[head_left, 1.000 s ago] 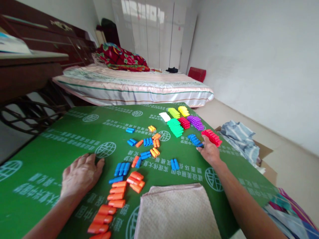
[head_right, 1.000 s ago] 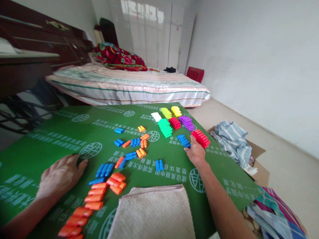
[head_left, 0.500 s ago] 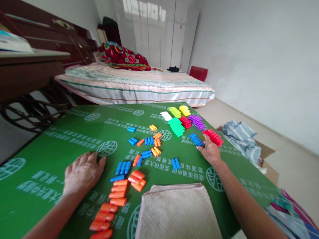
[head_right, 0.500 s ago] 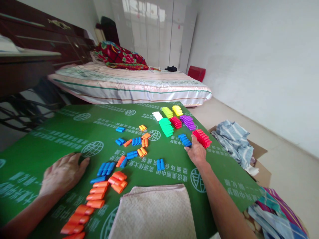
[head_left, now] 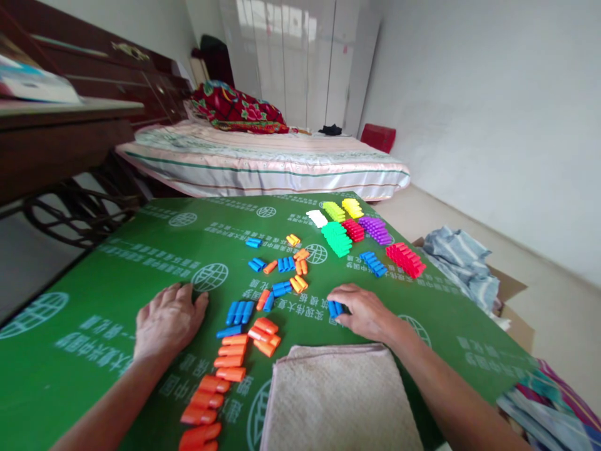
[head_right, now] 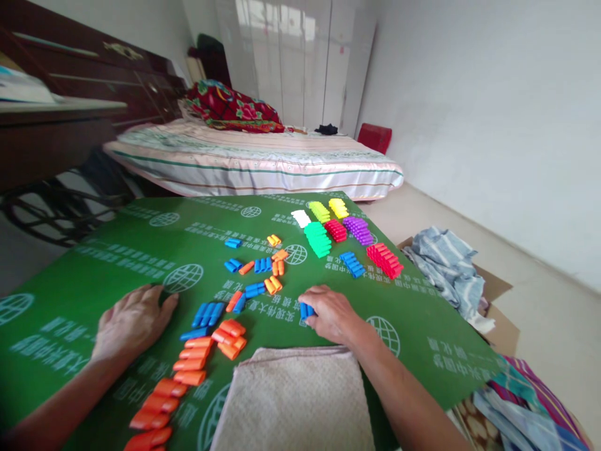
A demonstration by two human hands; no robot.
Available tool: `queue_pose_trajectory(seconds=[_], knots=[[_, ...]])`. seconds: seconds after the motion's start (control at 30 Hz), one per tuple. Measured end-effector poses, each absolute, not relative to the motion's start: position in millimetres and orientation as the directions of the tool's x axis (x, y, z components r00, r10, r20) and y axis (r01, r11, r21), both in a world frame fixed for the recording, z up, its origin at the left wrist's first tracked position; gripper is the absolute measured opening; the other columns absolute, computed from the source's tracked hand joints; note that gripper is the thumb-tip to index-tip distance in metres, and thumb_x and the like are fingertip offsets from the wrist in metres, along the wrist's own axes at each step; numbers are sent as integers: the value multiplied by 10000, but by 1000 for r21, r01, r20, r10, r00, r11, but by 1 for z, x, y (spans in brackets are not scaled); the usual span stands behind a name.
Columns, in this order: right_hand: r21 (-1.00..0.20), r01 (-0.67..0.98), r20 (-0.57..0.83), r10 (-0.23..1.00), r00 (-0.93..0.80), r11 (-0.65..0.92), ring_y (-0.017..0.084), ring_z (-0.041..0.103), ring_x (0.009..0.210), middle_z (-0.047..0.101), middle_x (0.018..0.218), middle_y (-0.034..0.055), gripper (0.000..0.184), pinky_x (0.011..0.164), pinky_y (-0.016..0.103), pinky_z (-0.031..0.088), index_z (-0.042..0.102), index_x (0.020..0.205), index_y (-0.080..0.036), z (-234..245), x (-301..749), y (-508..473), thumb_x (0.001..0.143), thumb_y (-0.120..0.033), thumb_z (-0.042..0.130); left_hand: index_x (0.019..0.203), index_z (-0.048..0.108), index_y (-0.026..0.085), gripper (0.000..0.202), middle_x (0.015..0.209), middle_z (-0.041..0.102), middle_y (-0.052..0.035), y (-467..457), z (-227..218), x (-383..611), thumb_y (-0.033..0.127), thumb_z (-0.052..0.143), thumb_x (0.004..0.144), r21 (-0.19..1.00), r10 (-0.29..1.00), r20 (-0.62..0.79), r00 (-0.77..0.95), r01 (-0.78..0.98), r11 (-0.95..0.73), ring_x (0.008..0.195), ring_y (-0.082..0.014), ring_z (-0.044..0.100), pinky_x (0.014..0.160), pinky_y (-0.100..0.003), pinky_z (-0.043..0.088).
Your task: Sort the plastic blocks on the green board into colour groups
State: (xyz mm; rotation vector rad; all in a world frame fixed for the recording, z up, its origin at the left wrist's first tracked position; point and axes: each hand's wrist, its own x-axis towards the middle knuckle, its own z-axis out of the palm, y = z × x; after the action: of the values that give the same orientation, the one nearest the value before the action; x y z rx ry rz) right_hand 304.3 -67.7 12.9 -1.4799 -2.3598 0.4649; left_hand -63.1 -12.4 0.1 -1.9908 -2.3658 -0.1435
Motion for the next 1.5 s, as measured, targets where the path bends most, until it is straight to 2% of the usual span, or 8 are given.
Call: queue_pose_trajectory(seconds=[0.13, 0.2, 0.27, 0.37, 0.5, 0.9, 1.1, 1.5], knots=[[-350, 874, 74, 940, -333, 337, 191, 606, 944, 691, 931, 20, 141, 824, 273, 460, 681, 907, -223, 9, 297, -71, 777, -180, 649, 1289, 450, 84, 725, 1425, 405, -196, -11, 0, -64, 544, 76, 870, 48, 980, 94, -178, 984, 174, 1338, -359, 331, 1094, -533, 312], [-356, 905, 93, 973, -212, 231, 202, 608, 987, 693, 1000, 34, 217, 844, 286, 461, 677, 995, -233, 3, 306, -74, 779, -211, 658, 1292, 447, 89, 742, 1427, 404, -191, -11, 0, -64, 556, 63, 861, 51, 981, 93, -173, 984, 169, 1338, -356, 330, 1093, -529, 312], [-365, 929, 111, 994, -16, 56, 207, 612, 1033, 680, 1114, 55, 363, 863, 300, 465, 635, 1149, -240, -4, 323, -75, 787, -242, 659, 1295, 442, 90, 762, 1432, 397, -187, -11, -1, -65, 567, 46, 853, 51, 981, 92, -168, 985, 164, 1340, -356, 323, 1095, -526, 308], [-338, 916, 109, 957, 268, -218, 209, 633, 1019, 674, 1154, 69, 511, 838, 316, 478, 529, 1301, -242, -13, 352, -74, 808, -307, 644, 1302, 433, 95, 780, 1438, 388, -182, -11, -2, -65, 576, 21, 846, 51, 982, 90, -167, 985, 163, 1345, -354, 316, 1098, -524, 301], [-296, 883, 102, 908, 407, -363, 224, 640, 1015, 684, 1126, 77, 547, 797, 324, 480, 474, 1334, -236, -19, 380, -63, 824, -364, 622, 1300, 435, 98, 791, 1439, 387, -181, -11, -2, -66, 586, 15, 840, 45, 982, 83, -171, 985, 168, 1342, -358, 318, 1095, -526, 304], [-306, 861, 100, 885, 454, -407, 248, 641, 1038, 673, 1140, 105, 625, 809, 343, 486, 418, 1388, -209, -23, 394, -46, 825, -392, 618, 1296, 441, 90, 793, 1434, 392, -189, -11, 2, -63, 579, 26, 828, 33, 981, 70, -184, 983, 182, 1335, -360, 332, 1094, -528, 304], [-311, 861, 107, 886, 452, -402, 240, 647, 1023, 680, 1119, 80, 623, 796, 339, 490, 394, 1390, -230, -23, 395, -43, 832, -406, 610, 1305, 435, 88, 796, 1439, 389, -187, -13, 3, -61, 578, 24, 830, 43, 980, 80, -181, 983, 178, 1343, -357, 323, 1102, -526, 298], [-303, 873, 114, 895, 431, -381, 276, 626, 1062, 659, 1169, 124, 615, 833, 378, 490, 421, 1388, -184, -19, 392, -50, 844, -410, 598, 1279, 464, 79, 667, 1418, 416, -194, -15, 0, -62, 512, 132, 895, 63, 981, 109, -160, 986, 154, 1333, -360, 338, 1093, -536, 315]])
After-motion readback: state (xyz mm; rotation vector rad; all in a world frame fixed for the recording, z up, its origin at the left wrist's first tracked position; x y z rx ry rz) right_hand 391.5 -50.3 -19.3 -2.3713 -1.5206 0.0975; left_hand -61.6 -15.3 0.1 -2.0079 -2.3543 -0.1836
